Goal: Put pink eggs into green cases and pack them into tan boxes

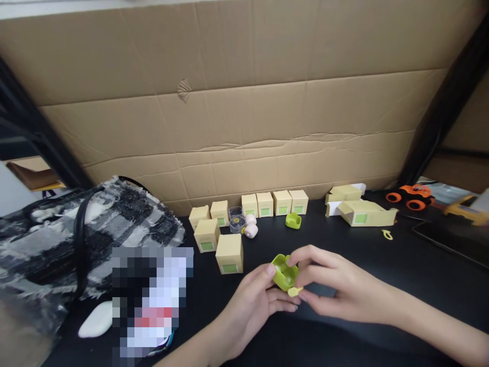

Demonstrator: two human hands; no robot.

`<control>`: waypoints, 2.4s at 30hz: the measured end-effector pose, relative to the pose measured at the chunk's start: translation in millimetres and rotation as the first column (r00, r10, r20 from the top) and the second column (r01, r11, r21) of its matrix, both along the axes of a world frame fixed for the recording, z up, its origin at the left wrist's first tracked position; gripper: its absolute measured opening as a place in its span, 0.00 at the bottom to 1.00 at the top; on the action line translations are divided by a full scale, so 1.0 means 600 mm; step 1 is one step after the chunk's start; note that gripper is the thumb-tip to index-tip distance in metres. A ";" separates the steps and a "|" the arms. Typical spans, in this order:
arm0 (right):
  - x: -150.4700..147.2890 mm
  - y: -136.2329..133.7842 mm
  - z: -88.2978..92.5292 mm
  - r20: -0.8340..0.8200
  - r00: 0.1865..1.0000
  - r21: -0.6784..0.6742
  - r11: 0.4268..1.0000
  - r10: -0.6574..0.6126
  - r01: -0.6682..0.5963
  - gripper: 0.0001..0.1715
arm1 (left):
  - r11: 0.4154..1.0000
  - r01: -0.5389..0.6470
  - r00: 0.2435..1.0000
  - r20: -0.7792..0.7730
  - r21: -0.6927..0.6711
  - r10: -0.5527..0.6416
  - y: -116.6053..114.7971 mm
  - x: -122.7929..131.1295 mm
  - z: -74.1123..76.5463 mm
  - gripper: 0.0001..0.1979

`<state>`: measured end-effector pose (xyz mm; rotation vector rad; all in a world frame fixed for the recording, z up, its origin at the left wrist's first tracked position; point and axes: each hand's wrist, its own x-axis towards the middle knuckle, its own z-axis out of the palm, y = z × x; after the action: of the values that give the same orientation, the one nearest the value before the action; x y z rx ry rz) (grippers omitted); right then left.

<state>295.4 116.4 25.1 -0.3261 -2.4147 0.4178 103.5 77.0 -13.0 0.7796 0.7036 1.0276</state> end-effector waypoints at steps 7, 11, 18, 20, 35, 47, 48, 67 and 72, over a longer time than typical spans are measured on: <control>0.000 0.008 -0.015 -0.223 0.967 -0.299 0.953 -0.126 0.055 0.18 | 0.992 0.086 0.996 0.023 -0.095 -0.084 -0.004 -0.001 -0.003 0.16; -0.003 0.010 -0.024 -0.180 0.972 -0.409 0.910 -0.149 0.064 0.06 | 0.987 0.060 0.998 -0.004 -0.148 -0.061 -0.005 0.003 -0.004 0.15; -0.001 0.010 -0.028 -0.091 0.984 -0.167 0.976 -0.156 0.140 0.03 | 0.994 -0.032 0.999 -0.027 -0.103 0.030 -0.004 0.005 -0.005 0.15; -0.001 0.012 -0.027 -0.043 0.992 0.007 0.993 -0.121 0.121 0.05 | 0.994 -0.059 0.998 -0.024 -0.091 0.057 -0.003 0.005 -0.007 0.15; -0.007 -0.002 -0.037 0.064 0.975 0.270 0.944 -0.214 0.190 0.12 | 0.995 -0.054 0.997 -0.050 -0.079 0.051 -0.004 0.005 -0.011 0.17; -0.007 -0.008 -0.022 0.177 0.967 0.302 0.945 -0.183 0.124 0.15 | 0.996 -0.052 0.994 -0.096 -0.078 0.044 -0.008 0.008 -0.006 0.19; -0.007 -0.008 -0.024 0.175 0.963 0.330 0.934 -0.203 0.137 0.15 | 0.996 -0.052 0.994 -0.104 -0.075 0.044 -0.008 0.009 -0.006 0.19; -0.004 -0.029 -0.020 0.042 0.945 -0.043 0.944 -0.325 0.327 0.08 | 0.914 0.108 0.785 -0.597 0.392 0.163 -0.013 -0.008 0.012 0.10; 0.001 -0.032 -0.010 -0.007 0.969 -0.230 0.944 -0.246 0.238 0.15 | 0.784 0.183 0.685 -0.649 0.593 0.331 -0.016 -0.014 0.004 0.06</control>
<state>295.7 97.1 19.4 -0.7033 -2.2578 0.5838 95.2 67.3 -10.9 1.8380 1.1037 1.0205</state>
